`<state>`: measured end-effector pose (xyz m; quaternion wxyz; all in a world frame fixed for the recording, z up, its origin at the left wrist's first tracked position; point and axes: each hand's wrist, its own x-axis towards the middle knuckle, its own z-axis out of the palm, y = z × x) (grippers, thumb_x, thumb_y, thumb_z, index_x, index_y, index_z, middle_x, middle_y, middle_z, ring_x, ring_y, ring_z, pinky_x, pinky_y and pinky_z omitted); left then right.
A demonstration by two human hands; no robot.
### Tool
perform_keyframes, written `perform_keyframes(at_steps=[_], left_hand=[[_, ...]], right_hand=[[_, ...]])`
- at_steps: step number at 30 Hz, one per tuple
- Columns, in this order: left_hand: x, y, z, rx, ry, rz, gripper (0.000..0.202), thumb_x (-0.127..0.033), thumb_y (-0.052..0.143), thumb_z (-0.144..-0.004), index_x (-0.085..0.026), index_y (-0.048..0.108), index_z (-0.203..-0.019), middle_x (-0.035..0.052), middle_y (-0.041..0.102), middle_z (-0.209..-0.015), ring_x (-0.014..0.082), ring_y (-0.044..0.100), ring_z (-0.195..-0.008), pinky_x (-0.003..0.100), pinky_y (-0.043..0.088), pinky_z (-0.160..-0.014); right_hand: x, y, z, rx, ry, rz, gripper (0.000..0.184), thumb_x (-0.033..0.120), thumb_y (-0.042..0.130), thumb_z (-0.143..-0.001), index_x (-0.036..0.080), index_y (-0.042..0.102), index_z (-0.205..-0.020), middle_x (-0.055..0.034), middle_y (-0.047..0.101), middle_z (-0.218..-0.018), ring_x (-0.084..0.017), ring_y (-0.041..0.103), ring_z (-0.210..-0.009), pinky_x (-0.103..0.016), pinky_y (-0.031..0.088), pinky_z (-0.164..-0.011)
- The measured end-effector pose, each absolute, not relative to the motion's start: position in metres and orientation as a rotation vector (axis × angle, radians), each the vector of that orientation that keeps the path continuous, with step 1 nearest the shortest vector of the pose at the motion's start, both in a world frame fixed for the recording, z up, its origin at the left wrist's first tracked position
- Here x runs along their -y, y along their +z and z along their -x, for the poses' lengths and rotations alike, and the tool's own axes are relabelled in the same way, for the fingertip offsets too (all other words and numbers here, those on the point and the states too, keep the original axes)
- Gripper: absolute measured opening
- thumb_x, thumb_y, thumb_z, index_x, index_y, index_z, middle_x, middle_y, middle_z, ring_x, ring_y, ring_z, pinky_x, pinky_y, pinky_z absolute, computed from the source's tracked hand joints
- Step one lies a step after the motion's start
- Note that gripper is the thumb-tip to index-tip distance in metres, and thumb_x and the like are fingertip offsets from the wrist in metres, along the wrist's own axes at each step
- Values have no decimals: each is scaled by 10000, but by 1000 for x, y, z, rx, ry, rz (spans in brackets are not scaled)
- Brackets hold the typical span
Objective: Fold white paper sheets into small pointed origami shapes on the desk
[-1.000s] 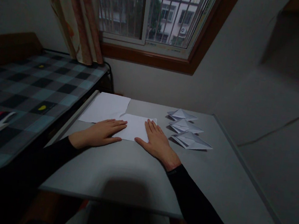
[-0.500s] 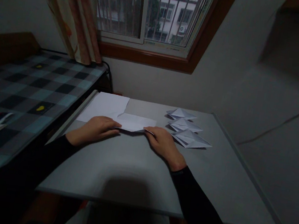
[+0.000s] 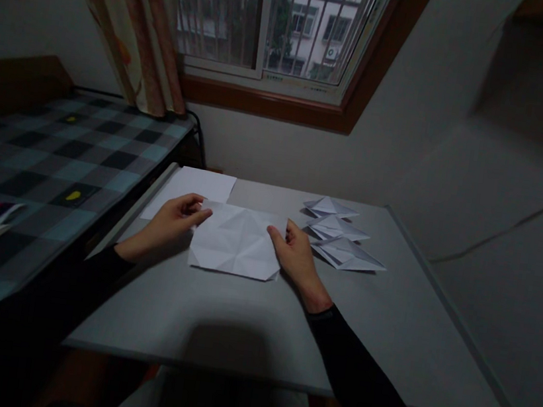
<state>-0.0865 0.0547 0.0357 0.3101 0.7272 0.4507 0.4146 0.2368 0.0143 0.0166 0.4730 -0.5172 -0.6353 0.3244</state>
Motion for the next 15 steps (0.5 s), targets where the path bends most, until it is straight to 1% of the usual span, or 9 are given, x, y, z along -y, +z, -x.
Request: perform_keyframes(at_steps=[2,4,6,7,9,12,15], left_hand=[[-56,28,87,-1247,1034,-2017,381,-420,731,-1002,-212,665,-1314,63,758,-1080,220,734,-920,372,602,-844],[-55,24,88,-1274,968,-2221,524,-379,761,-978,-204,610,-1448,136,746,-1336,289,741,-1164,475,605,-1036],[-52,23,88,-1218,890,-2467,579,-361,764,-987,-192,580,-1509,186,649,-1554,348,641,-1416,555,521,-1209],[-51,24,87,-1153,838,-2582,572,-366,751,-1007,-194,579,-1524,190,594,-1631,361,578,-1503,573,476,-1263],[-47,24,85,-978,698,-2744,535,-407,699,-1064,-220,582,-1551,169,528,-1713,354,520,-1574,575,442,-1300],[-42,22,83,-747,477,-2810,567,-501,615,-1121,-265,549,-1632,136,531,-1730,326,553,-1564,543,444,-1307],[-40,17,84,-696,379,-2793,624,-540,554,-1147,-288,477,-1713,116,495,-1760,308,527,-1598,522,394,-1345]], right_hand=[[-16,14,-240,1705,636,1346,302,463,653,-1030,223,739,-1193,-98,824,-1059,-311,768,-959,-458,629,-860],[-17,10,-244,1857,451,1387,325,394,650,-1008,224,729,-1274,-129,813,-1194,-349,757,-1092,-537,607,-1005],[-20,4,-246,1955,312,1388,404,358,656,-984,212,699,-1358,-164,777,-1301,-385,715,-1218,-598,564,-1106],[-20,1,-247,1982,260,1389,435,352,657,-981,204,684,-1389,-178,761,-1327,-398,695,-1253,-620,549,-1133],[-21,-4,-248,2015,196,1400,470,346,646,-994,197,656,-1439,-193,743,-1342,-410,675,-1273,-652,535,-1152],[-20,-7,-248,2050,172,1394,494,355,633,-1026,208,624,-1498,-193,723,-1393,-405,664,-1313,-661,535,-1171],[-17,-7,-246,2113,190,1362,494,387,615,-1064,222,613,-1530,-184,705,-1466,-387,652,-1383,-650,530,-1203]])
